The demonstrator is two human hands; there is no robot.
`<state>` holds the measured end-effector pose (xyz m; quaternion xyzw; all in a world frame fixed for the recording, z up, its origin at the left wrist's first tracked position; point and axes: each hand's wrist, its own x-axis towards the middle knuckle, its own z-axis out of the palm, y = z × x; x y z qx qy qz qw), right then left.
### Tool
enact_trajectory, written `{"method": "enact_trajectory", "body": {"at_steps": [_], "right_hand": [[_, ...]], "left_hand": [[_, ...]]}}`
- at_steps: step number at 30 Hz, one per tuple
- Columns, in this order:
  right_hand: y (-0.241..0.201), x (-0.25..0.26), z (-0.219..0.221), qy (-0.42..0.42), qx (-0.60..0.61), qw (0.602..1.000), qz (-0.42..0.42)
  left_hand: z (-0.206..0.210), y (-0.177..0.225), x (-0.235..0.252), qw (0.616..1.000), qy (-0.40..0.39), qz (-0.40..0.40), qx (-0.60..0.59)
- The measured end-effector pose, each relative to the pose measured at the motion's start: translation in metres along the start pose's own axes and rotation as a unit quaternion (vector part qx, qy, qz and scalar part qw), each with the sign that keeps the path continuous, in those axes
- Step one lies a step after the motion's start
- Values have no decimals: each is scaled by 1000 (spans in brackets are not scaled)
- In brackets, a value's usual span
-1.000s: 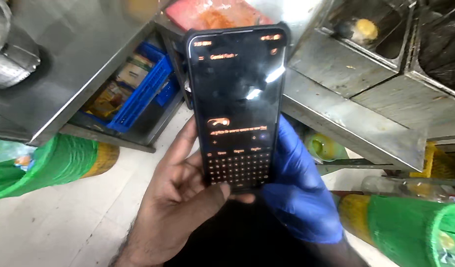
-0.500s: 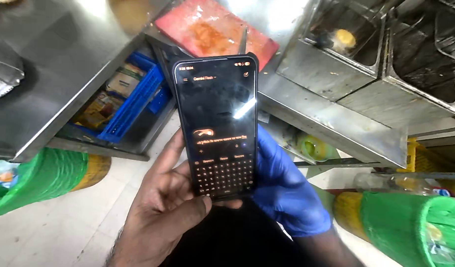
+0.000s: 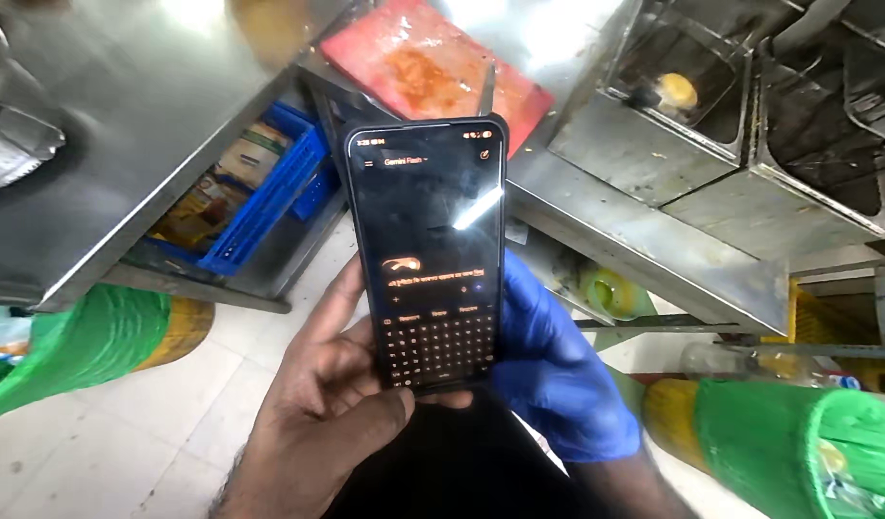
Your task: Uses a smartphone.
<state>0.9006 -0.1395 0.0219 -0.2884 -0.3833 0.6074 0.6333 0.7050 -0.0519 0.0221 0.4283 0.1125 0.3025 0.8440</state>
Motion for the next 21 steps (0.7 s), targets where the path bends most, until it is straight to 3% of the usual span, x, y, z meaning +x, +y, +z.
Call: {"method": "enact_trajectory", "body": {"at_steps": [9, 21], "right_hand": [[16, 22, 32, 152, -121, 980, -32], [45, 24, 66, 233, -88, 968, -34]], "left_hand": [[-21, 10, -11, 999, -1, 1, 50], [-47, 24, -28, 999, -34, -22, 29]]}}
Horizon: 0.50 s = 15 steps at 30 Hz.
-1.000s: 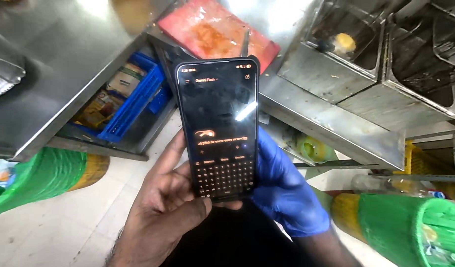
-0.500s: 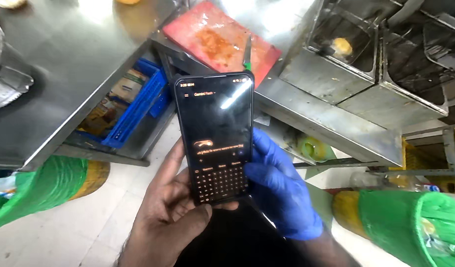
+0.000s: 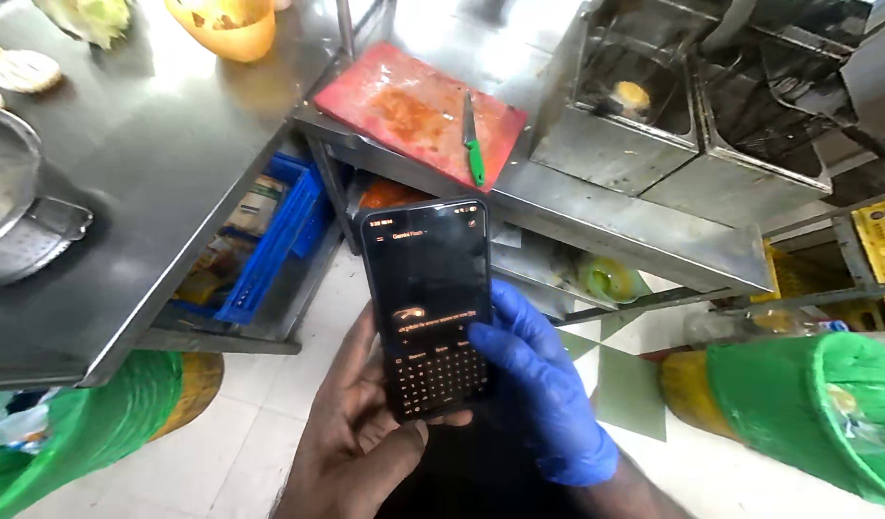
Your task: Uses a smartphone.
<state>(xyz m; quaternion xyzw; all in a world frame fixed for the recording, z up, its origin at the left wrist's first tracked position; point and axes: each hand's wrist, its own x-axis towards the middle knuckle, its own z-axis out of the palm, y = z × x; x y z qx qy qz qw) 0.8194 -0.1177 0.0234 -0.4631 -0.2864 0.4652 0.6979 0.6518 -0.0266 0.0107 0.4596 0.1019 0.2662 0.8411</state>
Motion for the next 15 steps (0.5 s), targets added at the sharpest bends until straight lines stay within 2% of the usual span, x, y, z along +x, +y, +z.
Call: {"method": "enact_trajectory", "body": {"at_steps": [9, 12, 15], "right_hand": [[23, -21, 5, 36, 81, 996, 31], [30, -27, 4, 62, 123, 989, 44], [33, -36, 1, 82, 164, 981, 63]], "left_hand": [[-9, -1, -16, 998, -48, -42, -6], [-6, 1, -22, 989, -26, -78, 123], [-10, -4, -25, 955, 59, -64, 284]]}}
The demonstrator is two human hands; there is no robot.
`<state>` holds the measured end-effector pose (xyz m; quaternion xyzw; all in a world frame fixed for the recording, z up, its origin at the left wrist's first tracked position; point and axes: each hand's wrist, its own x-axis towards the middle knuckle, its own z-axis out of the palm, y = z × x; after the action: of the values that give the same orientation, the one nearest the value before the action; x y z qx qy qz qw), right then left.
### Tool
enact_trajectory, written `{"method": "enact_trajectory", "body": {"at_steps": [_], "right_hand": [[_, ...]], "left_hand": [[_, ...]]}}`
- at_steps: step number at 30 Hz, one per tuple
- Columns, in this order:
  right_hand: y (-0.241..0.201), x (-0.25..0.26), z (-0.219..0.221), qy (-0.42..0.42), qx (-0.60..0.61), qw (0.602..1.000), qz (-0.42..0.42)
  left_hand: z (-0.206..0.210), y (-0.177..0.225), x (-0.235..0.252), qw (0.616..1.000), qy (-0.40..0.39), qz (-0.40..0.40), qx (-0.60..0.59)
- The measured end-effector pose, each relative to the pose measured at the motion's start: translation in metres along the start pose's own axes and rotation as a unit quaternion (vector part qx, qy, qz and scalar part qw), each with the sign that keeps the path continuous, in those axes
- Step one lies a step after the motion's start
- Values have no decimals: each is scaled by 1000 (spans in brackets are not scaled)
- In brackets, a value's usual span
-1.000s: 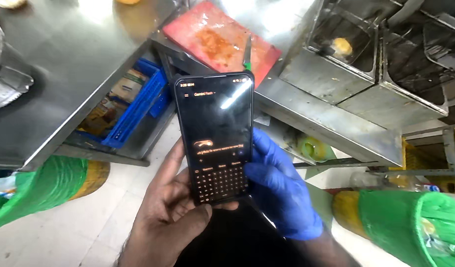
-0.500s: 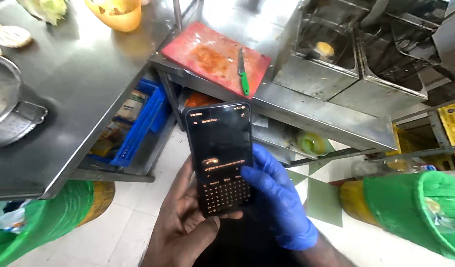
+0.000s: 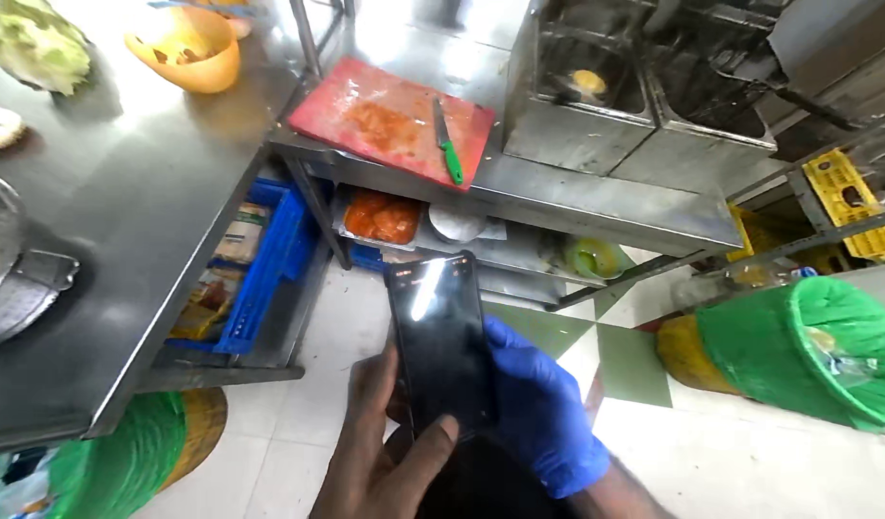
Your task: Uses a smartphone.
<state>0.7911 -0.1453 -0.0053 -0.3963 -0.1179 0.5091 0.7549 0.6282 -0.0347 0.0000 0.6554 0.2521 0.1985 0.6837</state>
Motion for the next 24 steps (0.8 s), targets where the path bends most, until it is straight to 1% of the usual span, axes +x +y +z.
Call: {"method": "enact_trajectory", "body": {"at_steps": [1, 2, 3, 4, 6, 8, 10, 12, 15, 17, 20, 22, 24], "right_hand": [[1, -3, -3, 2, 15, 1000, 11], [2, -6, -6, 1, 26, 999, 20], [2, -9, -8, -3, 25, 999, 26], [3, -12, -10, -8, 20, 999, 25], [3, -16, -16, -34, -16, 999, 13], [2, -23, -24, -43, -64, 997, -1], [0, -30, -33, -43, -106, 993, -18], [-4, -38, -44, -41, -150, 987, -36], [-15, -56, -63, -49, -175, 983, -36], [-24, -70, -77, -54, -174, 983, -27], [-41, -96, -102, -46, -167, 985, -17], [-52, -116, -119, -32, -165, 986, -12], [-61, -136, -135, -26, -148, 989, -7]], "left_hand": [[-1, -4, 3, 1000, 26, 14, 11], [-1, -8, 7, 999, 48, 23, -4], [0, -9, 11, 997, 64, 24, -44], [2, -7, 16, 994, 78, 19, -80], [6, -1, 25, 990, 96, 23, -101], [12, 1, 31, 991, 115, 48, -54], [22, 3, 35, 986, 154, 68, 15], [34, 6, 35, 979, 180, 72, 64], [59, 5, 28, 969, 204, 83, 110], [80, 2, 20, 964, 210, 100, 131], [121, 0, 2, 967, 198, 105, 125], [150, -1, -14, 977, 164, 84, 102], [174, -1, -30, 991, 106, 54, 55]]}}
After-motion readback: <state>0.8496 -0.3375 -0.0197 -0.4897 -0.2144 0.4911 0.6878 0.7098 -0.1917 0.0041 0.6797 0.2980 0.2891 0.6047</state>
